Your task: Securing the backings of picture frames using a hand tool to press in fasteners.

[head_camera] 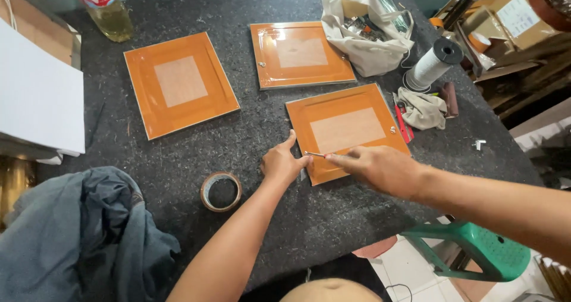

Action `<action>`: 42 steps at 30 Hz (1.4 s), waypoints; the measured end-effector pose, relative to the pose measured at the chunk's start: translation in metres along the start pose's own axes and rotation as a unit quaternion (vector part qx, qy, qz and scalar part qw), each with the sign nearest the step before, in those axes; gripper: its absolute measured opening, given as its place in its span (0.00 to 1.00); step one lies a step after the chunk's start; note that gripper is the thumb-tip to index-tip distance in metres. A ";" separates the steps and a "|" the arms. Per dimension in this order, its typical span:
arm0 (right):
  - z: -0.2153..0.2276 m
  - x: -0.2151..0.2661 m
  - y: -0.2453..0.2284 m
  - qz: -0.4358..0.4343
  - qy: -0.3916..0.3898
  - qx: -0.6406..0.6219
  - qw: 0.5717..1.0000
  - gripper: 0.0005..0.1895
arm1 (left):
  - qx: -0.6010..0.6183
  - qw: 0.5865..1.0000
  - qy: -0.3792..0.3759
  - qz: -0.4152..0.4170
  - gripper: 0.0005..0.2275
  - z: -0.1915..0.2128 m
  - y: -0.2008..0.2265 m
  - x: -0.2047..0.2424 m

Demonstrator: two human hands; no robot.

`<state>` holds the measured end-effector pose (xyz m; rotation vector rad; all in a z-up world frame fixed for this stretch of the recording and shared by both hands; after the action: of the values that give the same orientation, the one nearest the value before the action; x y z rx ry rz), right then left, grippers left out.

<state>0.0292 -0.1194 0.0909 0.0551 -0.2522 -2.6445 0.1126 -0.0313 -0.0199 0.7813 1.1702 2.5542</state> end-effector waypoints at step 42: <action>-0.050 0.006 0.070 -0.462 -0.232 -0.311 0.797 0.25 | 0.044 0.999 -0.020 0.026 0.33 0.010 -0.006 0.002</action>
<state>0.0601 -0.1913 0.0550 -0.9199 0.6910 -3.5056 0.1165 -0.0204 -0.0184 0.8882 1.2734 2.5307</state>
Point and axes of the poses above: each hand's wrist, its own x-axis away from the middle knuckle, its own z-axis out of the back of the hand, y = z × x, the point moved 10 cm from there along -x, towards the middle knuckle, and after that the axes turned 15 degrees about x, right-handed, at the moved point
